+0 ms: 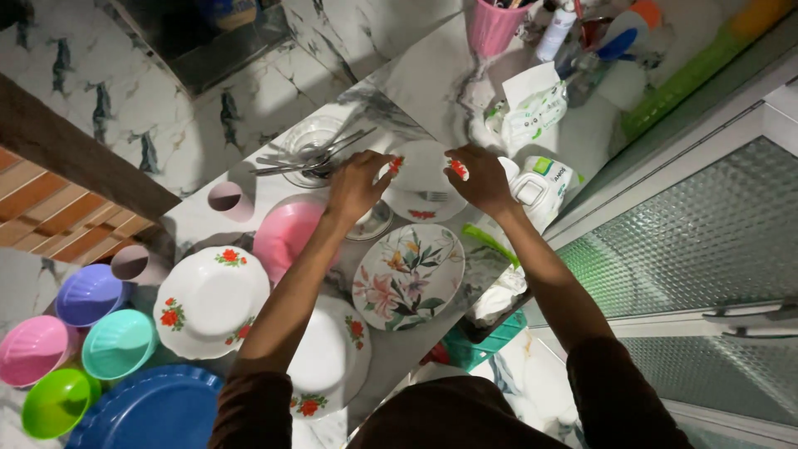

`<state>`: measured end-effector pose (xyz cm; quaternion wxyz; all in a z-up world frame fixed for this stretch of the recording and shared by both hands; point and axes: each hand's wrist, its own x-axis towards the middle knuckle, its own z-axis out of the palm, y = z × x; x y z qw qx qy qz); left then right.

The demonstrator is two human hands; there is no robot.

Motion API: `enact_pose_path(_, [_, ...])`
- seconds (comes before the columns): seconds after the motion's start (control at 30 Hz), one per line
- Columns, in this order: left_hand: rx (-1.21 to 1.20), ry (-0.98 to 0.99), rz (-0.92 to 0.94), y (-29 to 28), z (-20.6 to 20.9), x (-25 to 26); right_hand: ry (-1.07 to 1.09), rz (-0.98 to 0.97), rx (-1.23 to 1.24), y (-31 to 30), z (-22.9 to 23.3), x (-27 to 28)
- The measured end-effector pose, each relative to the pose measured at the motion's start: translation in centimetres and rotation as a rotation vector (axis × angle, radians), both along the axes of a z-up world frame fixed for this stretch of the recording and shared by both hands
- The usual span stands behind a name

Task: Sorting spoons and forks from a table into a cup.

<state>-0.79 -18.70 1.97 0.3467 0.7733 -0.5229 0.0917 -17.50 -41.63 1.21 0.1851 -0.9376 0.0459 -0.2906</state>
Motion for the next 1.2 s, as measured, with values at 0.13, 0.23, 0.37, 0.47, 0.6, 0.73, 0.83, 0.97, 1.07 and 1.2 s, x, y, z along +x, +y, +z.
enact_pose_path(0.13, [-0.033, -0.08, -0.09, -2.7, -3.2, 0.7, 0.001, 0.003, -0.001, -1.5, -2.5, 0.0])
enact_pose_path(0.23, [0.104, -0.044, -0.104, -4.4, -4.7, 0.9, 0.038, -0.02, -0.002, -2.6, -5.2, 0.2])
enact_pose_path(0.37, [0.27, 0.077, -0.081, -6.3, -7.1, 0.8, 0.155, -0.013, -0.032, -3.7, -10.3, 0.7])
enact_pose_path(0.47, [0.354, 0.088, -0.071, -7.2, -9.4, 0.7, 0.368, -0.023, 0.013, -3.7, -12.6, 1.5])
enact_pose_path(0.6, [0.458, 0.031, -0.057, -8.0, -12.1, 0.8, 0.459, -0.026, -0.004, -3.0, -14.3, 2.2])
enact_pose_path(0.73, [0.372, 0.02, -0.024, -8.6, -14.3, 1.9, 0.461, -0.013, -0.015, -3.4, -16.0, 2.9])
enact_pose_path(0.83, [0.507, -0.047, 0.081, -9.0, -14.8, 3.0, 0.372, 0.008, -0.054, -3.9, -17.5, 3.1])
enact_pose_path(0.97, [0.483, -0.193, 0.132, -9.5, -15.2, 3.8, 0.384, -0.032, -0.061, -4.2, -17.6, 3.3])
enact_pose_path(1.07, [0.506, -0.23, 0.179, -9.7, -15.5, 3.8, 0.327, -0.03, -0.047, -3.8, -17.0, 3.3])
enact_pose_path(1.2, [0.506, -0.22, 0.164, -9.9, -15.4, 4.1, 0.36, -0.056, -0.063, -3.4, -16.0, 3.5])
